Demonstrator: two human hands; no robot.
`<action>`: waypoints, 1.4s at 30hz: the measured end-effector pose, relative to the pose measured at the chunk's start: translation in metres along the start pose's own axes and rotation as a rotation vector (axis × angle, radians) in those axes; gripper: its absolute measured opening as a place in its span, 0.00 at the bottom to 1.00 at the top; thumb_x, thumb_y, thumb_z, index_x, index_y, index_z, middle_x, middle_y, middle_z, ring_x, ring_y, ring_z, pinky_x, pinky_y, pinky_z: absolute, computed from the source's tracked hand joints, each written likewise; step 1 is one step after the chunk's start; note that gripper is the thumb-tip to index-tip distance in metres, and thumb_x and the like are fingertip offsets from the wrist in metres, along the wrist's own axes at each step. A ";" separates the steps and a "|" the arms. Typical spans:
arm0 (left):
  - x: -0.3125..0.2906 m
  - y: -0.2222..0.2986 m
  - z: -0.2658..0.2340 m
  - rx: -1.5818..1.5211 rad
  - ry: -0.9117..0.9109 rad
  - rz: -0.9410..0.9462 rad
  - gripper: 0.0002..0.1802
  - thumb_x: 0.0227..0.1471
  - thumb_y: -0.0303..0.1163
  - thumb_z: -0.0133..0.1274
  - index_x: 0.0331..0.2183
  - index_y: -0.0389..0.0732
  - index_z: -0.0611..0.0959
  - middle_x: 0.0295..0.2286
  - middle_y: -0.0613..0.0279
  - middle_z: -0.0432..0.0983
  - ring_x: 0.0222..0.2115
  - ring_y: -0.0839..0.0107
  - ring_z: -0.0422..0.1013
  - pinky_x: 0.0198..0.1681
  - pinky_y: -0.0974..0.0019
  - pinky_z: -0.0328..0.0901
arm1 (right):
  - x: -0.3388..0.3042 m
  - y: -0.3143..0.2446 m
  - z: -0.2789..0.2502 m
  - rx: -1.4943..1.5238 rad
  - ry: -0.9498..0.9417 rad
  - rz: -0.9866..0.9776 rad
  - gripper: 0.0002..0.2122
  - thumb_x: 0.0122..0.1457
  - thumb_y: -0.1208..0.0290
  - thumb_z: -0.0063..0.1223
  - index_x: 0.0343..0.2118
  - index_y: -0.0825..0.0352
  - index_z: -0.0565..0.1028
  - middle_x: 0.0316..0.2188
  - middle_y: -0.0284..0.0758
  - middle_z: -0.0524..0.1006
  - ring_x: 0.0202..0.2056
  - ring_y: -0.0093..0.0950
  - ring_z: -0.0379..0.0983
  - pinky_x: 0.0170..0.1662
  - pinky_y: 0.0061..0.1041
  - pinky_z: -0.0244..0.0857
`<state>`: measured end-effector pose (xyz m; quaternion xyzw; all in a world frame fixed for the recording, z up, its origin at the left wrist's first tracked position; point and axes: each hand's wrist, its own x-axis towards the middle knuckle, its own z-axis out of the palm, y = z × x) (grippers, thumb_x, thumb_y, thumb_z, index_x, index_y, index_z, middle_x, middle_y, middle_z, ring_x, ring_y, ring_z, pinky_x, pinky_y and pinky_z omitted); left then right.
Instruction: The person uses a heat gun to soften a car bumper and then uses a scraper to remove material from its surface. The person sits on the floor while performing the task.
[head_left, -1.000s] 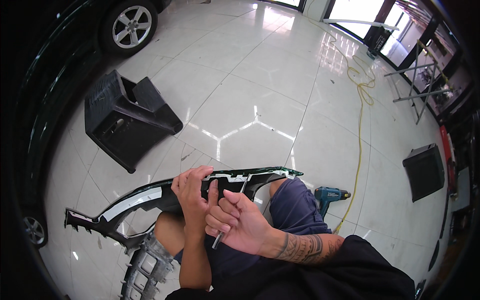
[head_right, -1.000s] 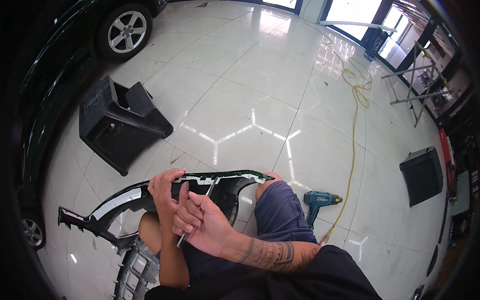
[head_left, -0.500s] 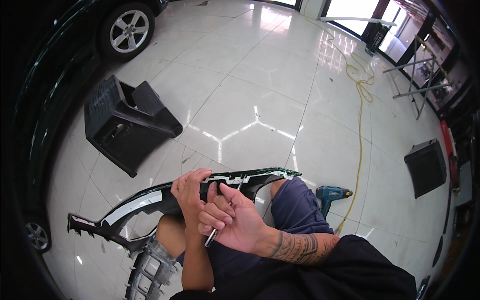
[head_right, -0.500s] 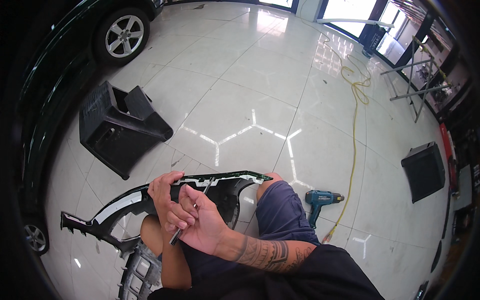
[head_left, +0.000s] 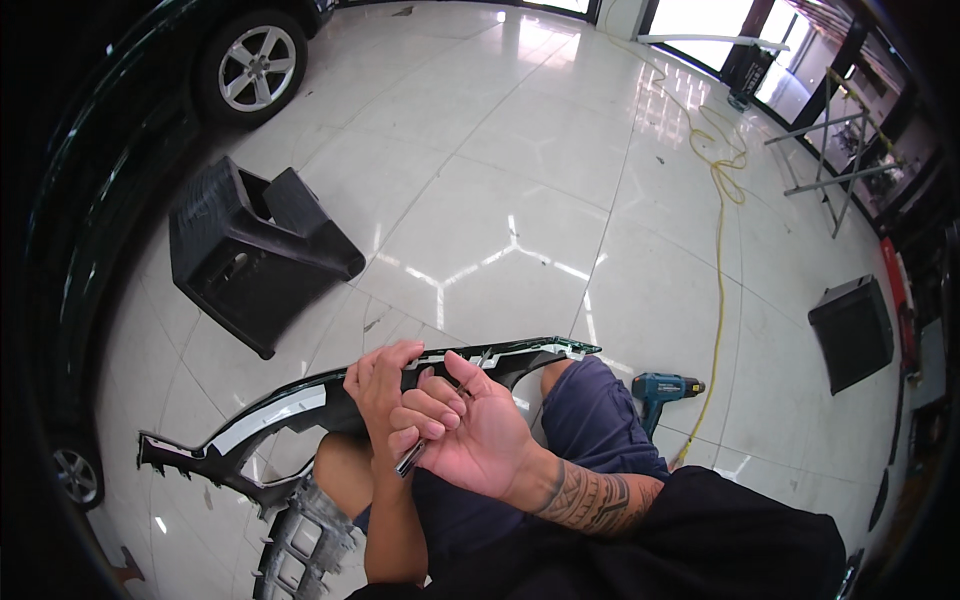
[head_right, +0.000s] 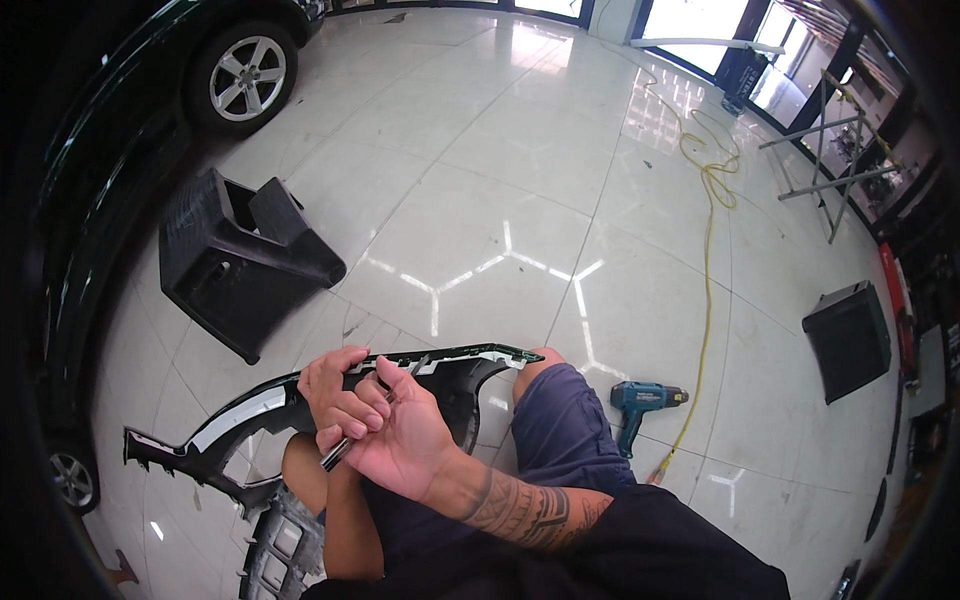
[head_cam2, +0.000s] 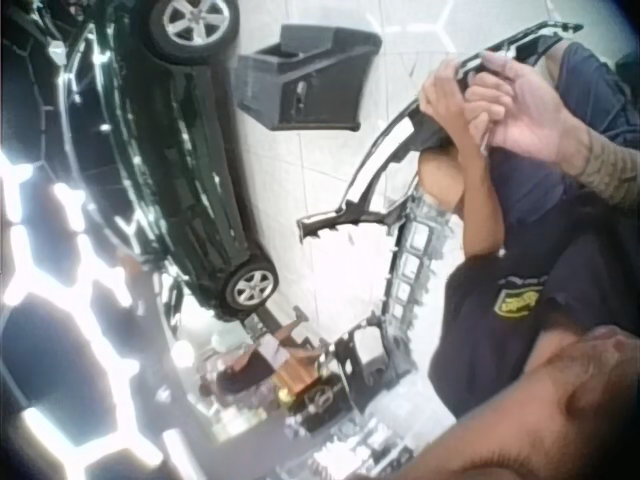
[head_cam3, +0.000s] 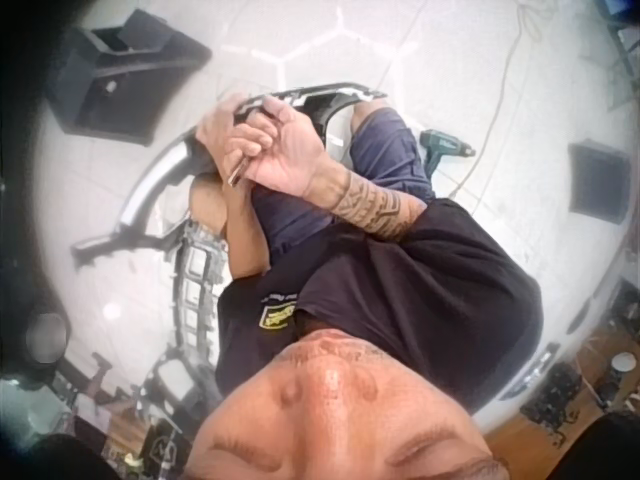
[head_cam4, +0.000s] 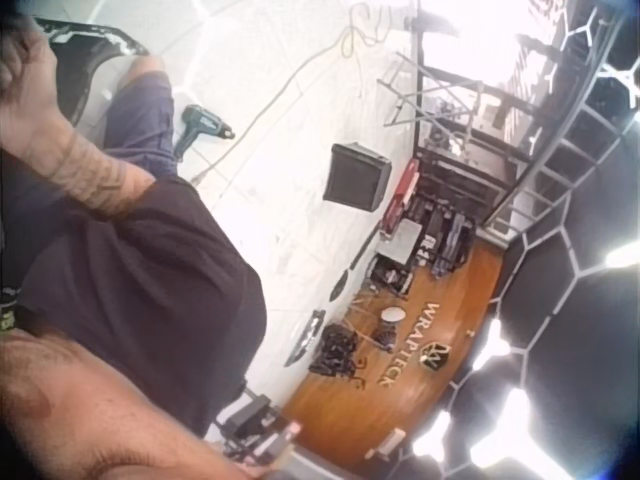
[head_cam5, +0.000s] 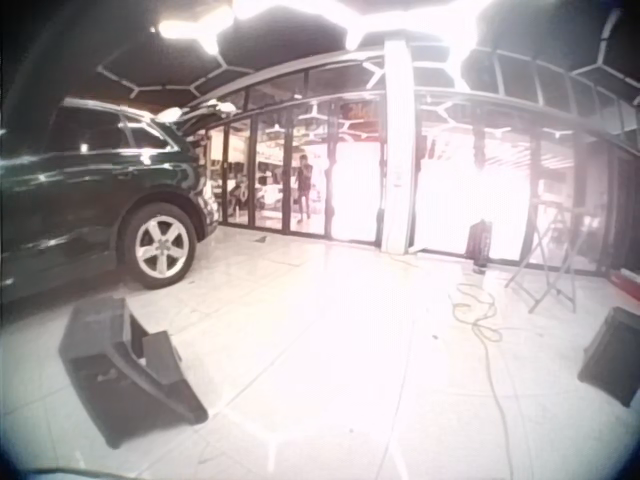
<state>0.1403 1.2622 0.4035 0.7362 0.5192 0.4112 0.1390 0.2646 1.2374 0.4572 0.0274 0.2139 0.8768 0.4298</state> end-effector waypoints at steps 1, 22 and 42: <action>0.000 -0.002 -0.002 -0.050 -0.012 -0.003 0.35 0.45 0.58 0.40 0.44 0.41 0.79 0.41 0.59 0.76 0.47 0.62 0.68 0.55 0.57 0.50 | 0.000 0.000 0.002 0.032 -0.002 0.009 0.25 0.68 0.54 0.31 0.14 0.60 0.54 0.14 0.31 0.55 0.23 0.27 0.55 0.36 0.27 0.55; -0.004 -0.009 0.012 0.131 0.128 0.109 0.13 0.50 0.34 0.57 0.40 0.46 0.81 0.38 0.69 0.80 0.41 0.66 0.73 0.52 0.58 0.56 | 0.017 0.031 -0.028 -0.235 -0.038 0.006 0.25 0.66 0.54 0.36 0.11 0.58 0.53 0.11 0.28 0.53 0.18 0.26 0.55 0.38 0.33 0.61; -0.003 -0.005 0.009 0.166 0.128 0.048 0.20 0.40 0.37 0.52 0.40 0.48 0.82 0.39 0.70 0.80 0.43 0.69 0.74 0.52 0.65 0.59 | 0.022 0.017 -0.018 -0.151 -0.060 -0.032 0.27 0.66 0.52 0.33 0.10 0.58 0.52 0.11 0.30 0.54 0.19 0.26 0.54 0.37 0.30 0.58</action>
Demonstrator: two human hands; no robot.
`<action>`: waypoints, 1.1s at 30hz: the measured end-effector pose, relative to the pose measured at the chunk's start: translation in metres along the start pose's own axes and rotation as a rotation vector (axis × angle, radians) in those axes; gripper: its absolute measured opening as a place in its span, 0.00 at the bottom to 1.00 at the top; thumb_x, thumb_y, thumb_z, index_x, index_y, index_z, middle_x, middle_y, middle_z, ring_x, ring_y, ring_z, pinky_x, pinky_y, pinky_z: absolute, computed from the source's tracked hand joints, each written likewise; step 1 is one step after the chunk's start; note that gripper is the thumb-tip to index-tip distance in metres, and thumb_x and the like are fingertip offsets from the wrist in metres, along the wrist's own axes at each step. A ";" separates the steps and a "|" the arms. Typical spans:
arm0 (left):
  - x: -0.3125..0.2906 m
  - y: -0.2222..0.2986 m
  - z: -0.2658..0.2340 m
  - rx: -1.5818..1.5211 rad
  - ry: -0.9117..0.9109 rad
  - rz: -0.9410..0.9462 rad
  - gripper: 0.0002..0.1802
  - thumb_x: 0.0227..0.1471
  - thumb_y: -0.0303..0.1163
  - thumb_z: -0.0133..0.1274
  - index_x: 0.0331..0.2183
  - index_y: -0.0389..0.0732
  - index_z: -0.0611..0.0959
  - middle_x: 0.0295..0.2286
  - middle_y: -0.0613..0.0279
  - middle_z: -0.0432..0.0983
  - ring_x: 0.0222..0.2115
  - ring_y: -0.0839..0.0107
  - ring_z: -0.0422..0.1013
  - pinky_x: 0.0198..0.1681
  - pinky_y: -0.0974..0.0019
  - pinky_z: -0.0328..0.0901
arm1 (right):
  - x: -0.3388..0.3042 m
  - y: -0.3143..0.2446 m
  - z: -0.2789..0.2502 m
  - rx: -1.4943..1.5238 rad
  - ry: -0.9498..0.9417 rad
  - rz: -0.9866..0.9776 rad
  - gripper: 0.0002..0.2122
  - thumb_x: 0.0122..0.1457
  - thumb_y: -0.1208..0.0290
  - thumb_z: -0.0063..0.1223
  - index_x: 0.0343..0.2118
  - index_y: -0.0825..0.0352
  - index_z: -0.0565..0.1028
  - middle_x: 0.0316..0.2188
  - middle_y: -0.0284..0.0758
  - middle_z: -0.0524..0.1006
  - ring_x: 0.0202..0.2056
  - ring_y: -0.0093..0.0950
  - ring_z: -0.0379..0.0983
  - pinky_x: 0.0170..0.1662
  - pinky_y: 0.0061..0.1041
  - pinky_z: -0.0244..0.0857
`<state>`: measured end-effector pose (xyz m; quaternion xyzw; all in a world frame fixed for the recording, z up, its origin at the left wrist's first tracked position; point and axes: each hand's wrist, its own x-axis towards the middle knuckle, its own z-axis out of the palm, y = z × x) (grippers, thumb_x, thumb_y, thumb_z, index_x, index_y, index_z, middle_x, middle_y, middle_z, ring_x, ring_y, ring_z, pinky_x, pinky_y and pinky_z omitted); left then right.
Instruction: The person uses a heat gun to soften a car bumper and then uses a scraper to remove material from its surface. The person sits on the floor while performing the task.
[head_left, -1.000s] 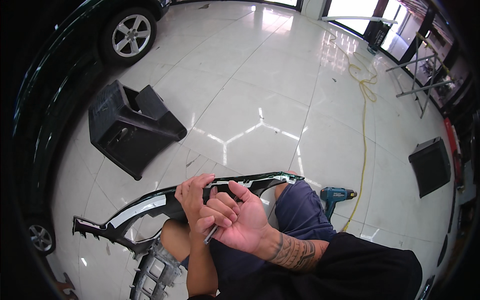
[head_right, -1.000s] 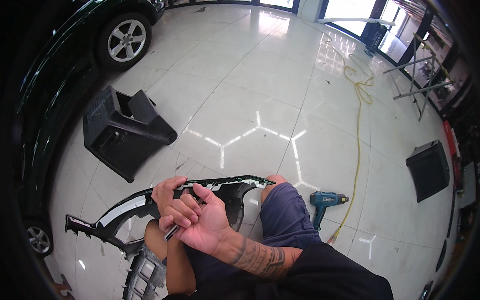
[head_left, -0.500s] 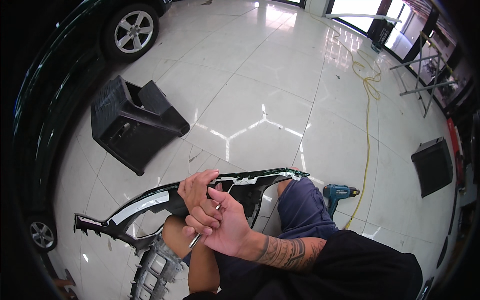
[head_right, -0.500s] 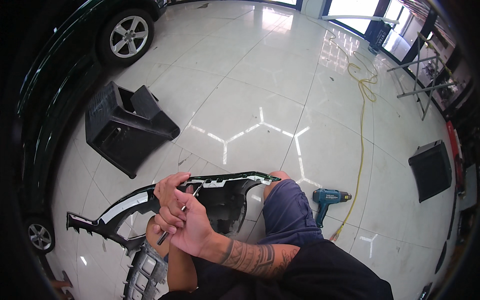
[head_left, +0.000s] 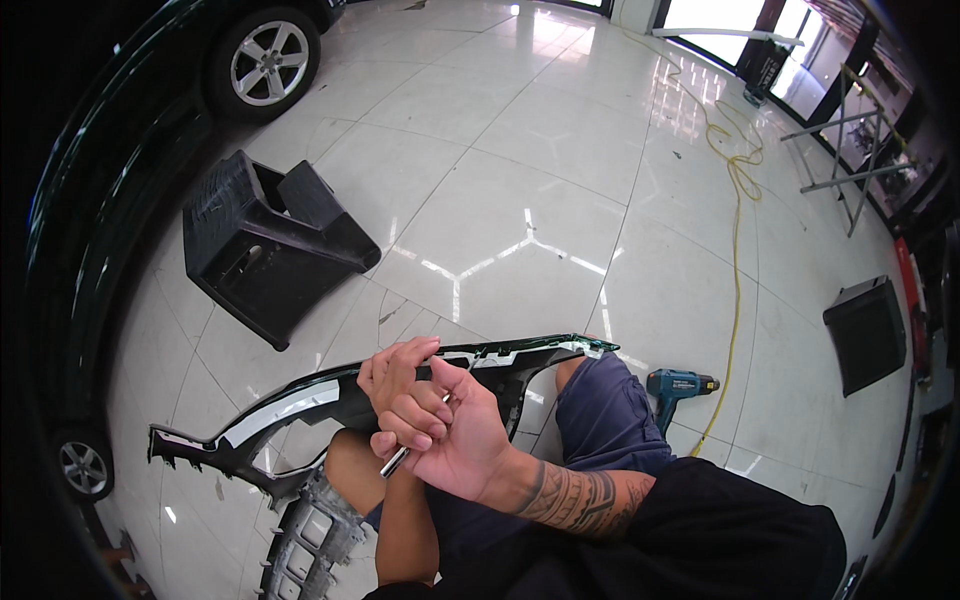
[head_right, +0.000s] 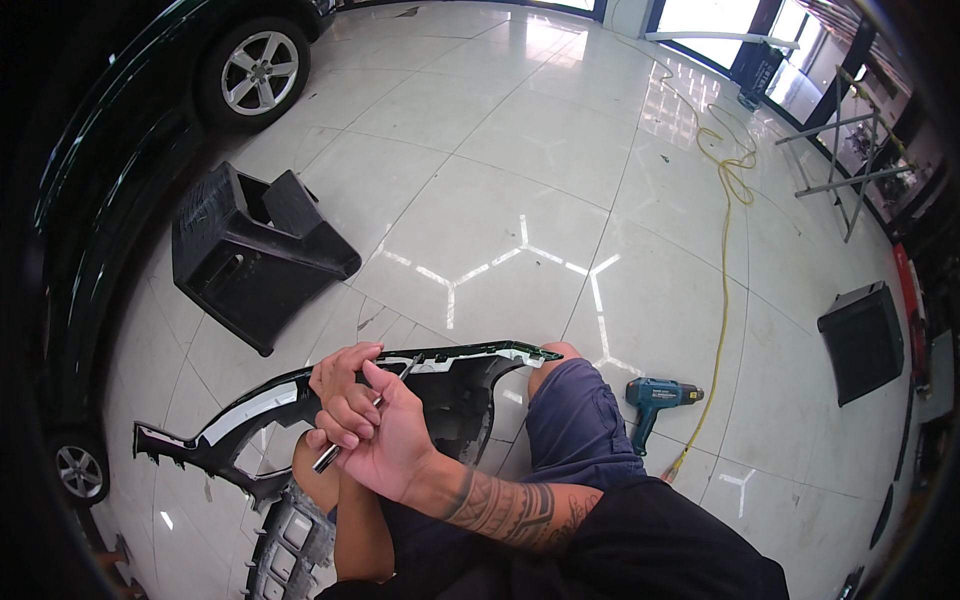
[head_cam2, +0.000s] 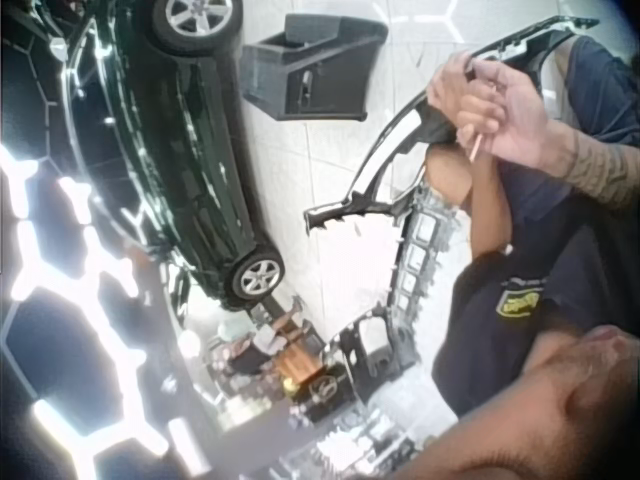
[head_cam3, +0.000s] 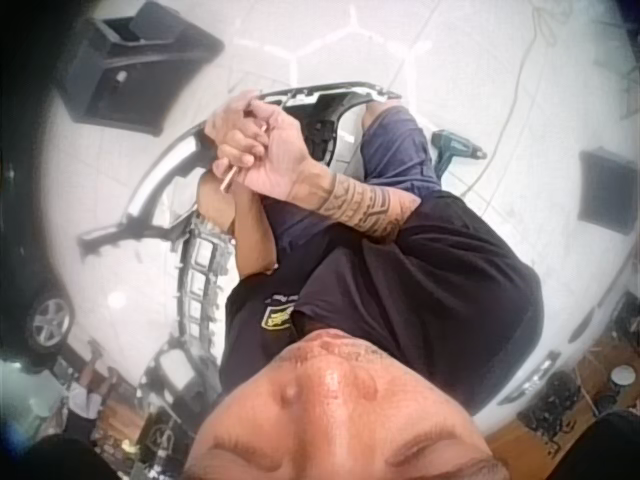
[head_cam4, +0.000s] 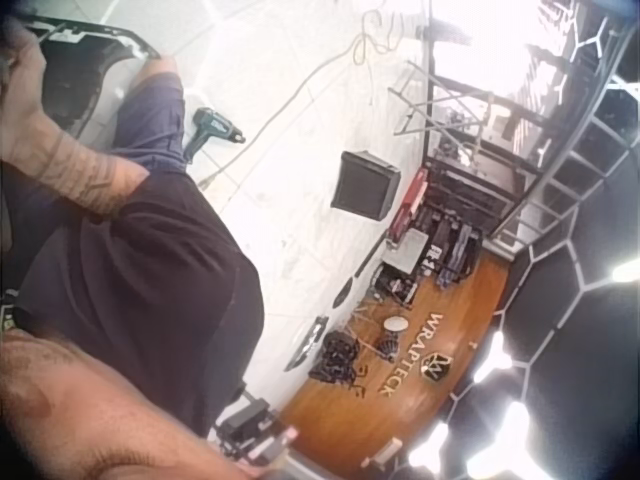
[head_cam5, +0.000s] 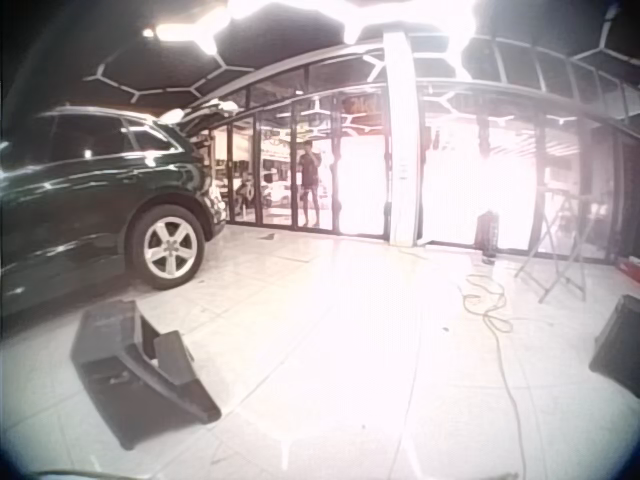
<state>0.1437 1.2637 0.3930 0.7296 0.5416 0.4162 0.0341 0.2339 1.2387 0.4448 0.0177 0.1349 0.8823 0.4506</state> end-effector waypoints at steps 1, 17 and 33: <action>-0.001 -0.002 0.001 0.005 -0.004 0.002 0.20 0.41 0.37 0.52 0.40 0.48 0.82 0.39 0.70 0.80 0.43 0.70 0.73 0.52 0.65 0.59 | 0.000 0.000 0.000 -0.007 0.024 -0.006 0.27 0.66 0.52 0.33 0.10 0.58 0.52 0.11 0.30 0.54 0.19 0.26 0.54 0.37 0.30 0.58; -0.001 0.000 -0.002 -0.024 0.028 0.011 0.18 0.41 0.31 0.59 0.39 0.49 0.82 0.38 0.71 0.80 0.42 0.70 0.74 0.51 0.65 0.60 | -0.003 0.004 0.004 0.108 -0.021 0.029 0.26 0.65 0.53 0.33 0.10 0.59 0.53 0.12 0.31 0.54 0.20 0.28 0.54 0.38 0.30 0.55; 0.048 0.016 -0.027 -0.148 -0.366 0.142 0.06 0.54 0.33 0.57 0.33 0.43 0.85 0.24 0.61 0.71 0.30 0.61 0.70 0.34 0.60 0.61 | -0.098 -0.048 0.008 -0.572 0.033 0.182 0.10 0.68 0.65 0.42 0.29 0.61 0.61 0.23 0.26 0.59 0.23 0.20 0.55 0.30 0.22 0.55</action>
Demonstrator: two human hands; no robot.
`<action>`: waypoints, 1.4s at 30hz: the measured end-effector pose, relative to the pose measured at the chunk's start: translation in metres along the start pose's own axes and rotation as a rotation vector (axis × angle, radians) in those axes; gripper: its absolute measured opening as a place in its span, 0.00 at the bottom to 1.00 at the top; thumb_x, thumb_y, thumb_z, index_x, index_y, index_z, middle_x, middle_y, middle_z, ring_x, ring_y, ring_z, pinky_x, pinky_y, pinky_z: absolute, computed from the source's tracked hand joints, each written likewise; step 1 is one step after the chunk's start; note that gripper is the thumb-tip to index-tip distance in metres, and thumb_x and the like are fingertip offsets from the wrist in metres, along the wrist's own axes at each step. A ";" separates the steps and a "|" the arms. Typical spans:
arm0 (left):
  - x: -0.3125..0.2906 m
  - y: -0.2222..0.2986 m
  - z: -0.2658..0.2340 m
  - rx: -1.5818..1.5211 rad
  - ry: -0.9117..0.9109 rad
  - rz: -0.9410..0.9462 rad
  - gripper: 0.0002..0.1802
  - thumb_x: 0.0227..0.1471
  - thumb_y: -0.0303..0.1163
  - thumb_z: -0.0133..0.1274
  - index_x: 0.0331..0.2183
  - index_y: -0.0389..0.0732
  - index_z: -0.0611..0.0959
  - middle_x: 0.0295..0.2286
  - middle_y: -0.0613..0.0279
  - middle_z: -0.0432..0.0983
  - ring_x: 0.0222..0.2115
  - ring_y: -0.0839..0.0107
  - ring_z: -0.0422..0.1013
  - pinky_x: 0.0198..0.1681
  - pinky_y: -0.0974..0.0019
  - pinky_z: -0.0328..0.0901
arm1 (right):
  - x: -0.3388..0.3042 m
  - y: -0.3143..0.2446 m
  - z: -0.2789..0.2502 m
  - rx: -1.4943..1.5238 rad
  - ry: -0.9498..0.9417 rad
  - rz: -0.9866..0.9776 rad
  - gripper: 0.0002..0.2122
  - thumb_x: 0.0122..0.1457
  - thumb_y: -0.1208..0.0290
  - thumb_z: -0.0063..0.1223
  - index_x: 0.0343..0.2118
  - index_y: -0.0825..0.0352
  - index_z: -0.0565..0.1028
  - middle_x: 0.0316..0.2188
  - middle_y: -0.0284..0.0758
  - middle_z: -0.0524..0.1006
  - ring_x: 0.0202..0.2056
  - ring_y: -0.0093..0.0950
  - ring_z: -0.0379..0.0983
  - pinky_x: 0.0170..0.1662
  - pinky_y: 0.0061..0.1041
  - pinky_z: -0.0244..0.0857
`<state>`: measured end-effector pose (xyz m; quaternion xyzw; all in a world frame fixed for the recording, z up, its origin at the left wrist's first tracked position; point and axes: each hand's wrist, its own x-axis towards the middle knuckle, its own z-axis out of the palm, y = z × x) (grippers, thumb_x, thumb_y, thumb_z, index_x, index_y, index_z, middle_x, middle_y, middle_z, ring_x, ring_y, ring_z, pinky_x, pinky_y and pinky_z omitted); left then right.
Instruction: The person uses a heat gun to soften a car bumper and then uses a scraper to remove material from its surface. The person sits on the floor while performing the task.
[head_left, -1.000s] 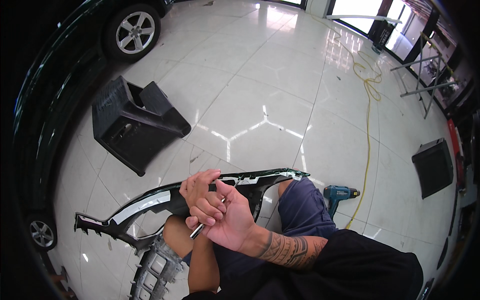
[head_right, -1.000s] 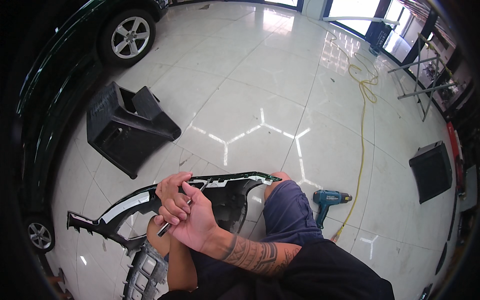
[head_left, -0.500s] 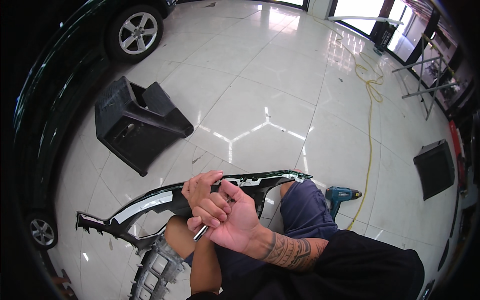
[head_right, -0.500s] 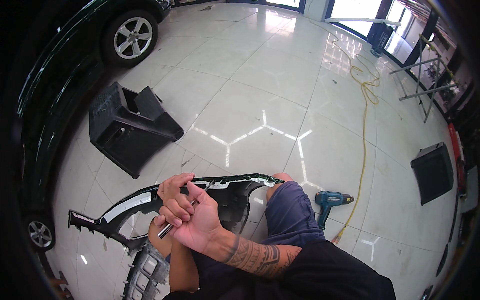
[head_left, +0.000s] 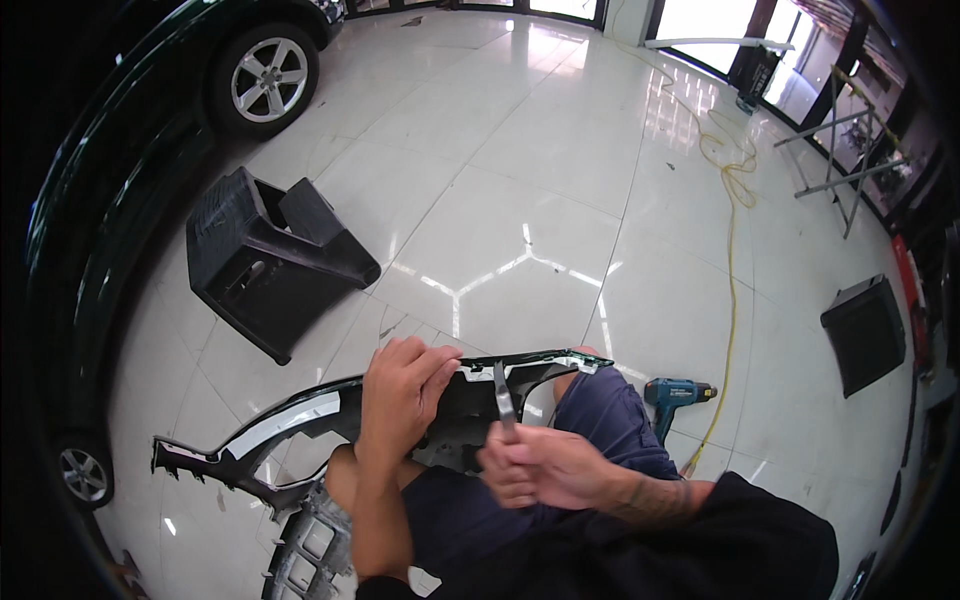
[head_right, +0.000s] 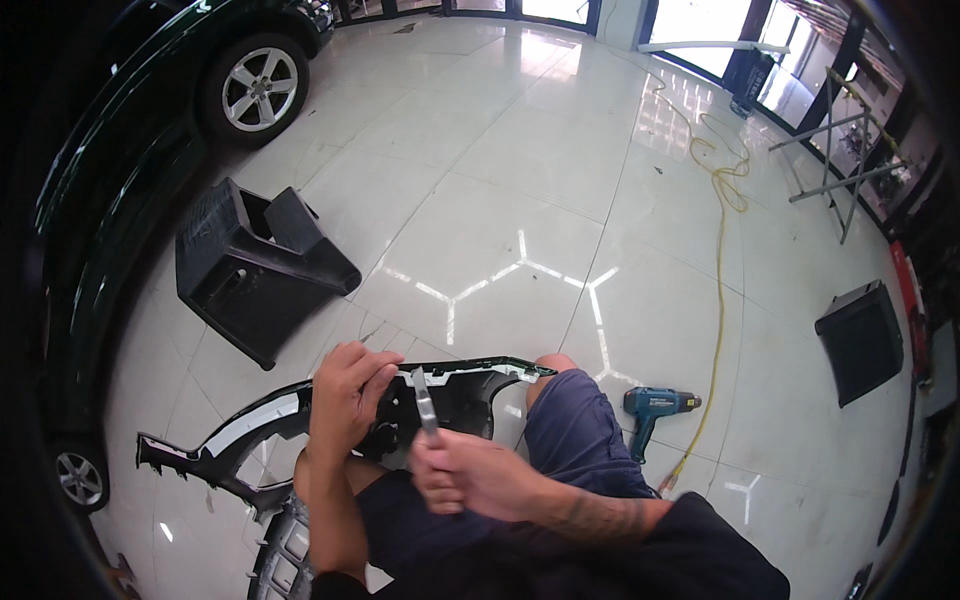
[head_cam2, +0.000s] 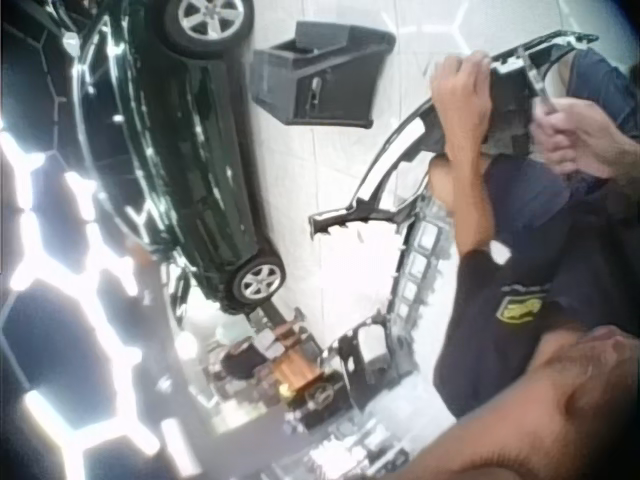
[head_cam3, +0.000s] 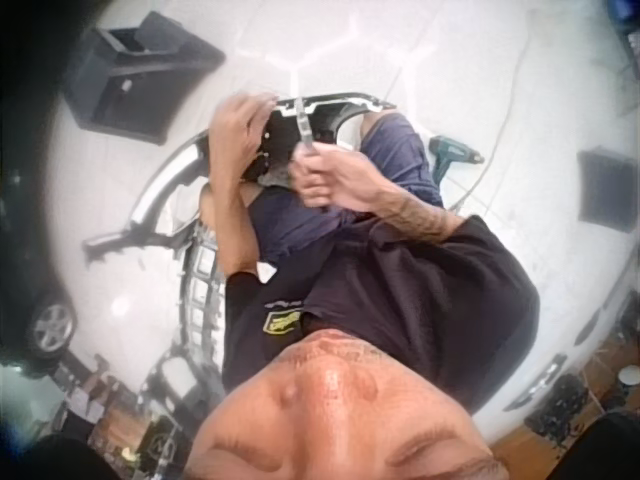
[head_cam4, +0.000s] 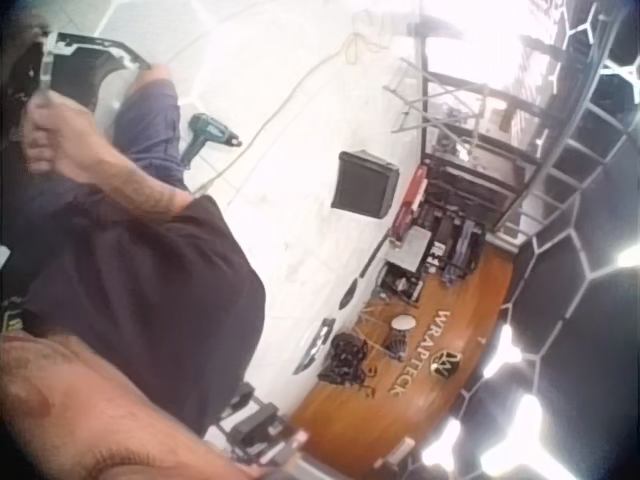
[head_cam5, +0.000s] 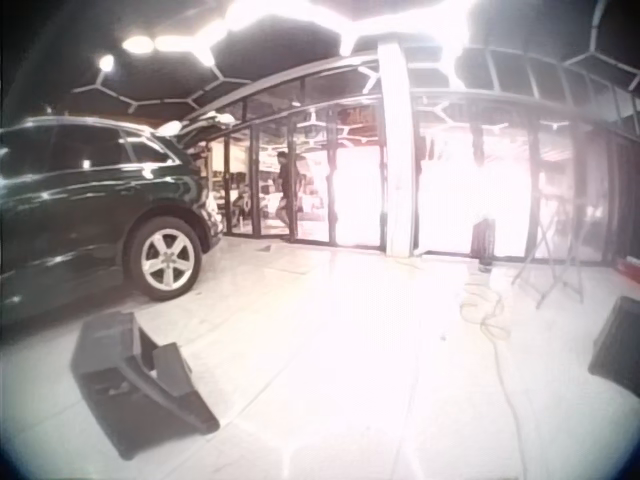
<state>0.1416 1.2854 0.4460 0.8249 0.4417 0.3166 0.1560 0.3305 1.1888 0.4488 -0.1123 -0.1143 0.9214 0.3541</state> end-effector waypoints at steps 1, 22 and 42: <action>0.009 0.000 -0.002 -0.023 -0.053 0.001 0.06 0.53 0.33 0.57 0.32 0.41 0.85 0.23 0.60 0.71 0.29 0.60 0.69 0.32 0.60 0.62 | -0.020 -0.010 0.001 -0.106 0.109 0.056 0.08 0.68 0.66 0.43 0.32 0.61 0.62 0.25 0.26 0.60 0.24 0.19 0.55 0.29 0.21 0.54; 0.112 0.022 0.001 0.377 -0.812 0.230 0.07 0.39 0.27 0.57 0.23 0.36 0.76 0.20 0.51 0.75 0.25 0.49 0.73 0.31 0.55 0.68 | -0.171 -0.038 -0.061 -0.995 0.556 -0.186 0.15 0.68 0.66 0.41 0.43 0.74 0.74 0.21 0.24 0.63 0.22 0.14 0.56 0.26 0.15 0.54; 0.139 0.018 0.002 0.041 -1.028 0.047 0.08 0.47 0.29 0.58 0.25 0.33 0.81 0.19 0.58 0.77 0.19 0.68 0.73 0.25 0.64 0.66 | -0.199 -0.037 -0.082 -0.941 0.681 -0.367 0.13 0.67 0.68 0.44 0.45 0.71 0.77 0.19 0.22 0.64 0.21 0.13 0.57 0.26 0.16 0.53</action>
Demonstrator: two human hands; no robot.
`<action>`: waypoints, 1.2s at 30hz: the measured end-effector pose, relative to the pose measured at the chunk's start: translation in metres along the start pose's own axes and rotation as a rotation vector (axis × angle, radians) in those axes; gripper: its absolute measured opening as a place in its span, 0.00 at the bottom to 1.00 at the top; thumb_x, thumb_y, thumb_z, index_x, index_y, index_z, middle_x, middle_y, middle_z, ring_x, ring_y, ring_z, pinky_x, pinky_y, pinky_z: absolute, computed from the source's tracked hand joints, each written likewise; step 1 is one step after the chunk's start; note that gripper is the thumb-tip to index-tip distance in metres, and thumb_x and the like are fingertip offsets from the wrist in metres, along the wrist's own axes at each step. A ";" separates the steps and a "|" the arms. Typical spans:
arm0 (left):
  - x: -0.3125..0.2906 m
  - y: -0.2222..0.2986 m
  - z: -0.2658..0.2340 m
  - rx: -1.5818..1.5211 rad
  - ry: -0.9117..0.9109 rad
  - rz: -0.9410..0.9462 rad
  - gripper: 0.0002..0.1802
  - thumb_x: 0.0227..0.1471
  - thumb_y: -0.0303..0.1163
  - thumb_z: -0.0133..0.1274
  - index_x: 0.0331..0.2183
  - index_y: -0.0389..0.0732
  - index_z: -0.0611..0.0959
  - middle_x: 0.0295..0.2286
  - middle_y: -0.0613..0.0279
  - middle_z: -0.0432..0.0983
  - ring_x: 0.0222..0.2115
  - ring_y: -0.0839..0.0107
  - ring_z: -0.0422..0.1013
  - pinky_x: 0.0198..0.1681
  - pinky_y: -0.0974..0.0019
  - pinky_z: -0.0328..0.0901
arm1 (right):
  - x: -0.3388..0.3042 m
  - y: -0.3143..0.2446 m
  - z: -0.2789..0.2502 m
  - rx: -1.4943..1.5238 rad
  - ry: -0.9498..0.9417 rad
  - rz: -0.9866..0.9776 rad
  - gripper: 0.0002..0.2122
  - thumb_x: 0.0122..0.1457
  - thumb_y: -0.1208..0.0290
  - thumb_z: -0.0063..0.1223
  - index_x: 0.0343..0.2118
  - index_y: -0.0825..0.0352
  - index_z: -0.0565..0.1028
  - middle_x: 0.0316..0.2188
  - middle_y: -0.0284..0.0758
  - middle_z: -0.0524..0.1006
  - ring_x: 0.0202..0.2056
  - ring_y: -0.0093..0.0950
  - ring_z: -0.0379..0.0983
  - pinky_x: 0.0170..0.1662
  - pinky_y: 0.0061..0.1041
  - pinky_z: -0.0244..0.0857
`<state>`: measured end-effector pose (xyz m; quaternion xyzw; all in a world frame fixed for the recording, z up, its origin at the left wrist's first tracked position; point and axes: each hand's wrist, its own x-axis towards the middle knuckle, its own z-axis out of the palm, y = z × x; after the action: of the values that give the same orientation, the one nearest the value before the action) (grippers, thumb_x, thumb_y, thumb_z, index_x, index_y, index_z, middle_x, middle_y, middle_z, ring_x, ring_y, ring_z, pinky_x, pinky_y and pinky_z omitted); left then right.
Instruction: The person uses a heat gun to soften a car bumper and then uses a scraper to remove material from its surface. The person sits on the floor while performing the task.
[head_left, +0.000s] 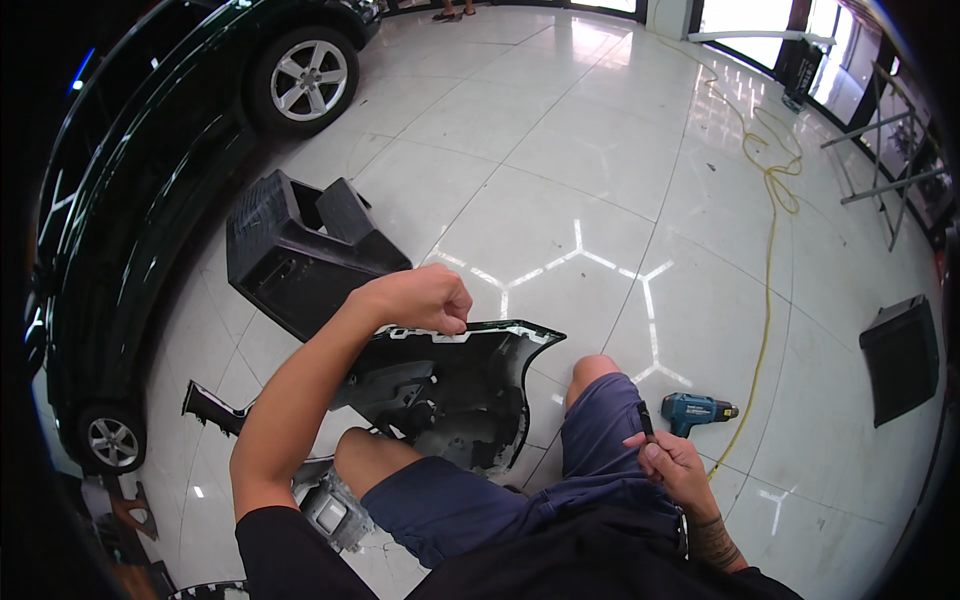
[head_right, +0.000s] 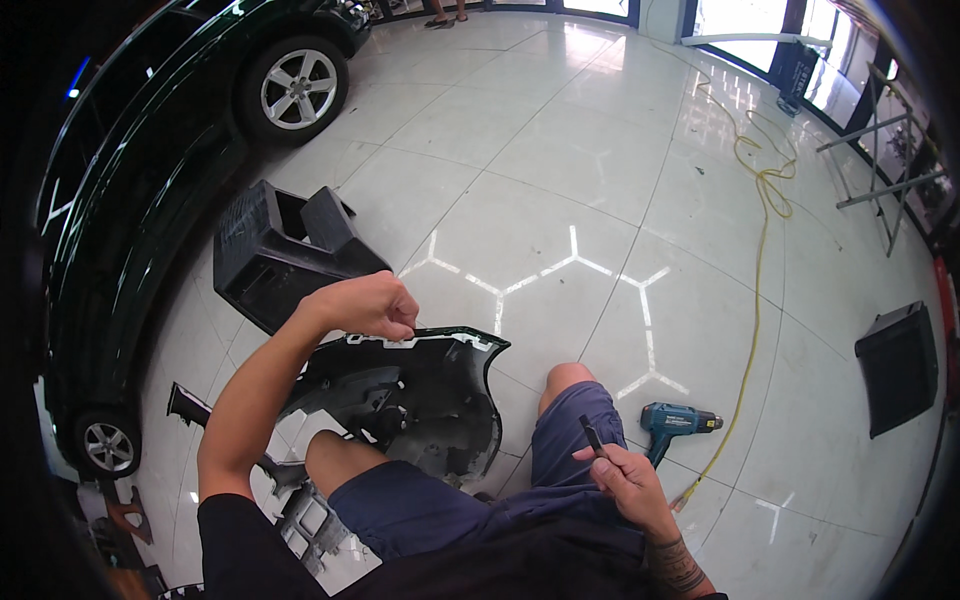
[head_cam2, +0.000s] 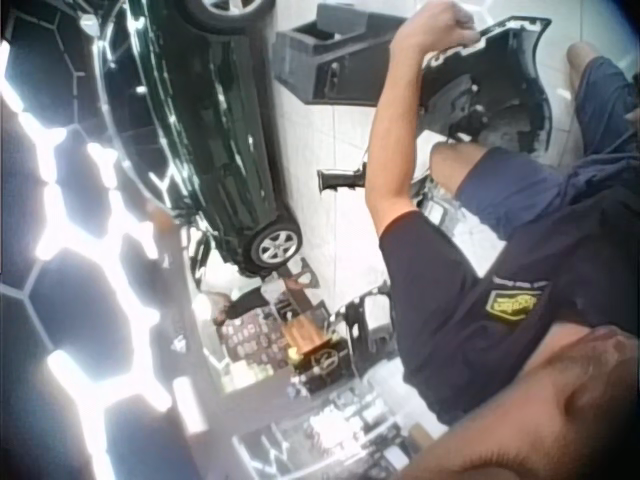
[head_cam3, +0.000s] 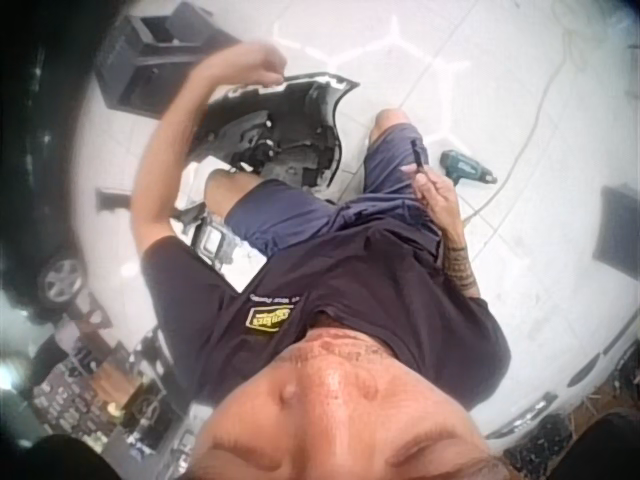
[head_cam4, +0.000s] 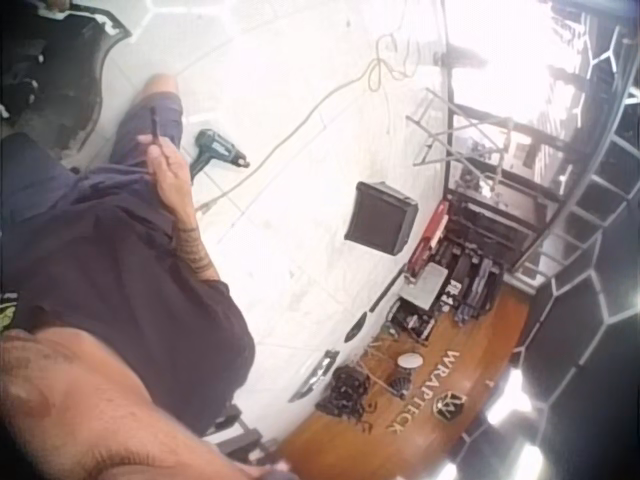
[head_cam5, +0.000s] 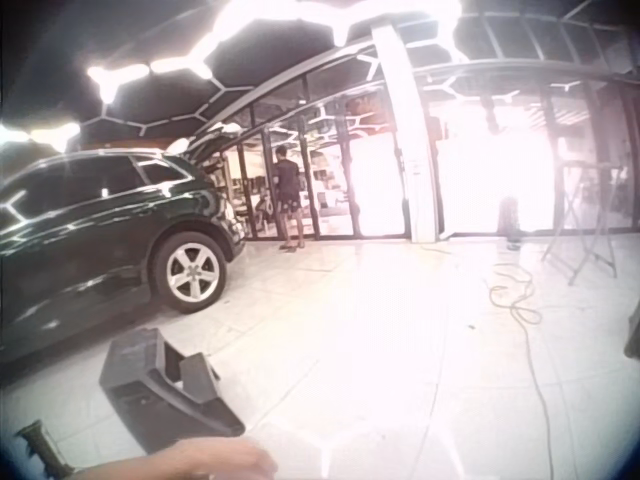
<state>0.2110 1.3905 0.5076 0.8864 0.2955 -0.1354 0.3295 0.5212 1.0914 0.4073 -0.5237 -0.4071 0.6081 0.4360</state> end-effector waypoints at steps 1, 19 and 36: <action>0.002 0.007 0.001 0.045 0.001 -0.022 0.07 0.45 0.29 0.58 0.24 0.33 0.80 0.18 0.57 0.77 0.19 0.66 0.73 0.25 0.63 0.66 | 0.000 0.000 0.000 -0.010 -0.002 0.005 0.13 0.67 0.68 0.44 0.45 0.71 0.77 0.19 0.22 0.63 0.21 0.13 0.57 0.26 0.16 0.53; 0.003 0.017 0.012 0.255 0.094 -0.039 0.05 0.46 0.27 0.56 0.26 0.35 0.79 0.21 0.53 0.77 0.25 0.55 0.75 0.31 0.58 0.68 | 0.001 0.012 -0.011 -0.049 0.138 -0.141 0.10 0.68 0.68 0.45 0.39 0.70 0.74 0.19 0.23 0.63 0.21 0.13 0.57 0.26 0.15 0.54; -0.015 0.009 0.055 -0.231 0.507 0.101 0.09 0.52 0.29 0.57 0.33 0.33 0.83 0.26 0.52 0.80 0.25 0.59 0.75 0.31 0.63 0.68 | 0.013 0.023 -0.011 -0.175 0.153 -0.072 0.08 0.65 0.70 0.50 0.36 0.70 0.75 0.18 0.24 0.68 0.22 0.13 0.62 0.26 0.15 0.57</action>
<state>0.2024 1.3424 0.4774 0.8622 0.3374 0.1417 0.3503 0.5285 1.0974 0.3801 -0.5897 -0.4427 0.5123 0.4402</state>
